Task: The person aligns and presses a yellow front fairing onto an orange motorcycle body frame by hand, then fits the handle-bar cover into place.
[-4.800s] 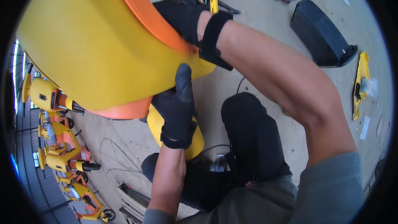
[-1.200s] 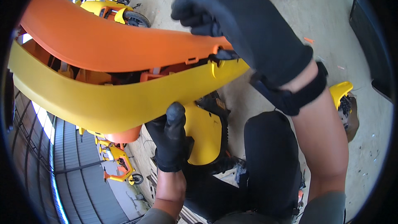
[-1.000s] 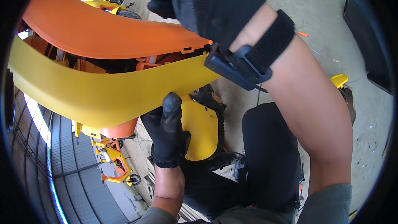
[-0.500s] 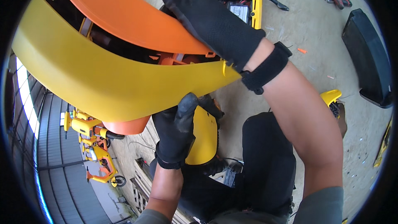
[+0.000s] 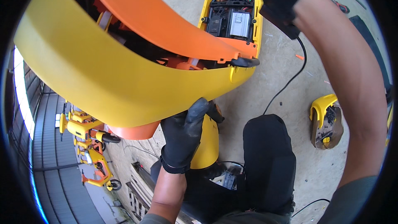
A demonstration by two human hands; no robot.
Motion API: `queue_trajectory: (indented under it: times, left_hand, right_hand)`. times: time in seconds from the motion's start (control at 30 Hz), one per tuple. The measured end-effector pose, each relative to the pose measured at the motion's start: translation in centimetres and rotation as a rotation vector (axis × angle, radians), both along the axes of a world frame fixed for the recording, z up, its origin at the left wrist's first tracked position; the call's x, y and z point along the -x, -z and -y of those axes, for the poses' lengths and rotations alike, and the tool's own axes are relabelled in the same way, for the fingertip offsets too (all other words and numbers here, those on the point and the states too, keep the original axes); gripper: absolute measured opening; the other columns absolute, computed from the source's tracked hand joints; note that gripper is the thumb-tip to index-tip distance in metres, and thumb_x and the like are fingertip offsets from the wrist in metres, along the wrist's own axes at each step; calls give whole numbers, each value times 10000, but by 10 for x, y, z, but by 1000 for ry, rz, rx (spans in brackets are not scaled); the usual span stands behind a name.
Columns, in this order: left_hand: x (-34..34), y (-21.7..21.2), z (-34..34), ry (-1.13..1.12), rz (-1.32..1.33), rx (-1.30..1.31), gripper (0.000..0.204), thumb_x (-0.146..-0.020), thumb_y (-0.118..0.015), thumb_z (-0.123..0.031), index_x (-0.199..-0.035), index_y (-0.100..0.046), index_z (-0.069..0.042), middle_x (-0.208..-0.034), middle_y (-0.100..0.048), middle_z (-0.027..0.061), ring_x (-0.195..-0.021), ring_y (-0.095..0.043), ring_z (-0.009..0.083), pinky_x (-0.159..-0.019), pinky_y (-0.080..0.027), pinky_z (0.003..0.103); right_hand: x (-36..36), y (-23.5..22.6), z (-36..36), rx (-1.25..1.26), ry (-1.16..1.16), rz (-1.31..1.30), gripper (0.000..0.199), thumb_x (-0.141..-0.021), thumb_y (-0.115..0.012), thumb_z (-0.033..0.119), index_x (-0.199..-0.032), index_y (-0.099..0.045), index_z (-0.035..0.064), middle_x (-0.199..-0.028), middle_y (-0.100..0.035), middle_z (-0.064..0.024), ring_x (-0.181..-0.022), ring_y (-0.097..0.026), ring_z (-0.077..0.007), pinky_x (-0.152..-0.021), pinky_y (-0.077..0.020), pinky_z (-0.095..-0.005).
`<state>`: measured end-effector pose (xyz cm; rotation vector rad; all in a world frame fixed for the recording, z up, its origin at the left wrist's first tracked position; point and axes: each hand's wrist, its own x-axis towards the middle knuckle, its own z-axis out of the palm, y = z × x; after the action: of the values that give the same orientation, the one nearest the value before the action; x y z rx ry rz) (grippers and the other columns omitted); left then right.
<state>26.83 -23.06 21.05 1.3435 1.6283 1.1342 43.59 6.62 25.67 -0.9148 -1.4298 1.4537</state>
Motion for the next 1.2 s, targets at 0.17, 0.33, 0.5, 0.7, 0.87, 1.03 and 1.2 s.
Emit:
queue_trajectory:
  times: [0.17, 0.33, 0.5, 0.7, 0.87, 1.03, 1.2]
  left_hand:
    - [17, -3, 6, 90, -287, -109, 200, -915, -626, 45, -1105, -673, 6, -1037, -708, 78, -947, -690, 179, -837, -542, 290]
    - [-8, -3, -7, 125, -190, -178, 193, -914, -637, 31, -1101, -675, 2, -1048, -715, 85, -950, -696, 187, -836, -543, 292]
    - [2, 2, -4, 37, -221, -56, 191, -914, -642, 27, -1097, -682, -8, -1029, -713, 84, -922, -694, 187, -827, -539, 287]
    - [-1, 1, -4, -3, -74, -61, 169, -920, -660, 13, -1086, -683, -12, -1008, -707, 75, -878, -687, 176, -789, -538, 289]
    - [-2, 0, -5, -54, -103, -62, 137, -931, -689, -34, -1065, -681, -6, -933, -709, 63, -800, -675, 156, -720, -532, 284]
    - [-12, -7, -10, -88, -75, -101, 104, -944, -692, -65, -1029, -679, -6, -846, -691, 48, -708, -648, 135, -638, -505, 273]
    - [-7, -3, -12, -46, -145, -149, 87, -951, -681, -59, -1018, -674, -4, -800, -666, 43, -650, -620, 130, -587, -495, 281]
  right_hand:
    - [-10, 2, 29, 519, -526, -1047, 464, -1055, -415, 298, -607, -343, 200, -533, -282, 78, -424, -244, -74, -380, -237, -220]
    - [27, 89, -10, -193, -479, -824, 289, -1026, -529, 333, -843, -533, 109, -710, -488, -7, -591, -465, -108, -488, -415, -259]
    - [49, 37, 81, 633, -625, -1085, 421, -1027, -511, 293, -655, -364, 161, -561, -296, 56, -448, -273, -92, -425, -270, -218]
    - [45, 21, 79, 730, -599, -1109, 426, -1042, -439, 297, -634, -362, 204, -541, -295, 65, -418, -268, -88, -371, -251, -237]
    - [37, 38, 83, 693, -538, -1093, 402, -1033, -483, 304, -659, -393, 187, -556, -322, 60, -439, -286, -85, -397, -270, -218]
    - [15, 41, 81, 645, -441, -950, 369, -1029, -524, 298, -698, -447, 156, -577, -354, 57, -463, -292, -69, -417, -280, -206]
    - [8, 36, 58, 351, -568, -1112, 288, -1037, -513, 307, -787, -548, 167, -608, -459, 56, -484, -411, -67, -450, -362, -203]
